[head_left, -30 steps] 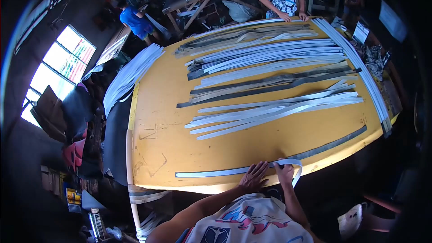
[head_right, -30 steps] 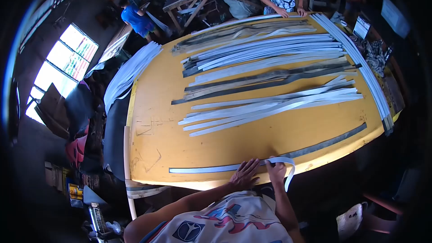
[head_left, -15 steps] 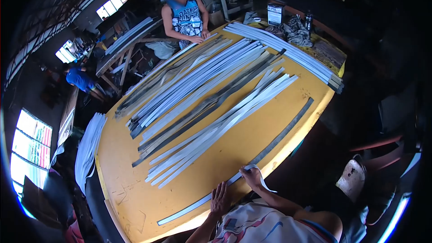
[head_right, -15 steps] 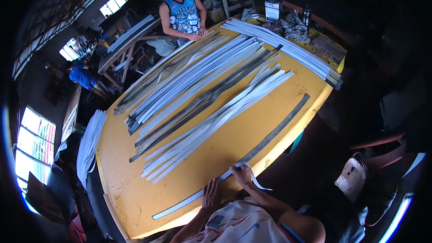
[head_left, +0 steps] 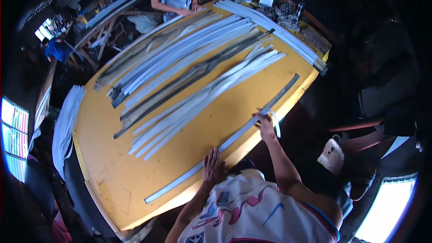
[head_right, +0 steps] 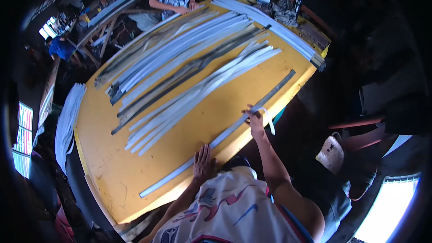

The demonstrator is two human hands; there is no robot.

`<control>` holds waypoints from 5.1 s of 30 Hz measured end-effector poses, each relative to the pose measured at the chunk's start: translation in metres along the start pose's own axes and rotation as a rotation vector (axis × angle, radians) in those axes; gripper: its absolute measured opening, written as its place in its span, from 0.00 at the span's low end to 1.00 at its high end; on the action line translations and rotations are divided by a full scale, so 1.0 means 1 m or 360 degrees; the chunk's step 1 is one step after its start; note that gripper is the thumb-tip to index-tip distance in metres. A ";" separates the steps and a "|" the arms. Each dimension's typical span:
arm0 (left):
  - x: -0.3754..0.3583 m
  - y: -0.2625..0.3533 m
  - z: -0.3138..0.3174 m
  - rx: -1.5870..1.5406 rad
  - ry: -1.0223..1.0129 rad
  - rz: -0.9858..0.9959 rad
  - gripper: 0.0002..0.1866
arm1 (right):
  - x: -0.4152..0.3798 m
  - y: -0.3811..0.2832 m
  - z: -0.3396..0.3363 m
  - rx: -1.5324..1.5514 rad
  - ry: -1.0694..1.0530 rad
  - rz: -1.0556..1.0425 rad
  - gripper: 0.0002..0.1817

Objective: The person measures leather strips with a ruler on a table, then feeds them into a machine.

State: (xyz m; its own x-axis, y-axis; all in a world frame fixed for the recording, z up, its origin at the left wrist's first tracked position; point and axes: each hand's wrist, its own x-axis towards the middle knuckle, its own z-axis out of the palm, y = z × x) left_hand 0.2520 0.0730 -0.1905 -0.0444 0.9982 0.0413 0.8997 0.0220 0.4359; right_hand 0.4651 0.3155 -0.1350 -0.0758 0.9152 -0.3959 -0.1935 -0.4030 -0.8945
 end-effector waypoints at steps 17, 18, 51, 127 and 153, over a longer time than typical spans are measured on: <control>0.031 0.006 -0.007 -0.0308 0.0516 -0.0250 0.22 | 0.004 -0.066 -0.013 -0.0480 -0.0395 -0.0299 0.13; 0.043 0.004 -0.002 -0.0306 0.0543 -0.0174 0.21 | 0.002 -0.071 -0.013 -0.0520 -0.0407 -0.0355 0.13; 0.070 0.021 0.013 -0.0278 0.0453 -0.0303 0.20 | 0.031 -0.047 -0.050 -0.0718 -0.0617 -0.0387 0.12; 0.140 0.082 0.046 -0.0279 0.0653 -0.0316 0.17 | 0.102 -0.015 -0.086 -0.0926 -0.0616 -0.0292 0.11; 0.144 0.083 0.042 -0.0253 0.0650 -0.0328 0.16 | 0.100 -0.020 -0.082 -0.1023 -0.0661 -0.0339 0.10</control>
State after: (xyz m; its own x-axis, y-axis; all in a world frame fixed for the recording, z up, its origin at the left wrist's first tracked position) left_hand 0.3388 0.2212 -0.1858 -0.4104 0.8694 0.2754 0.7781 0.1763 0.6029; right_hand 0.5414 0.4146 -0.1739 -0.4836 0.8507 -0.2062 0.3481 -0.0293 -0.9370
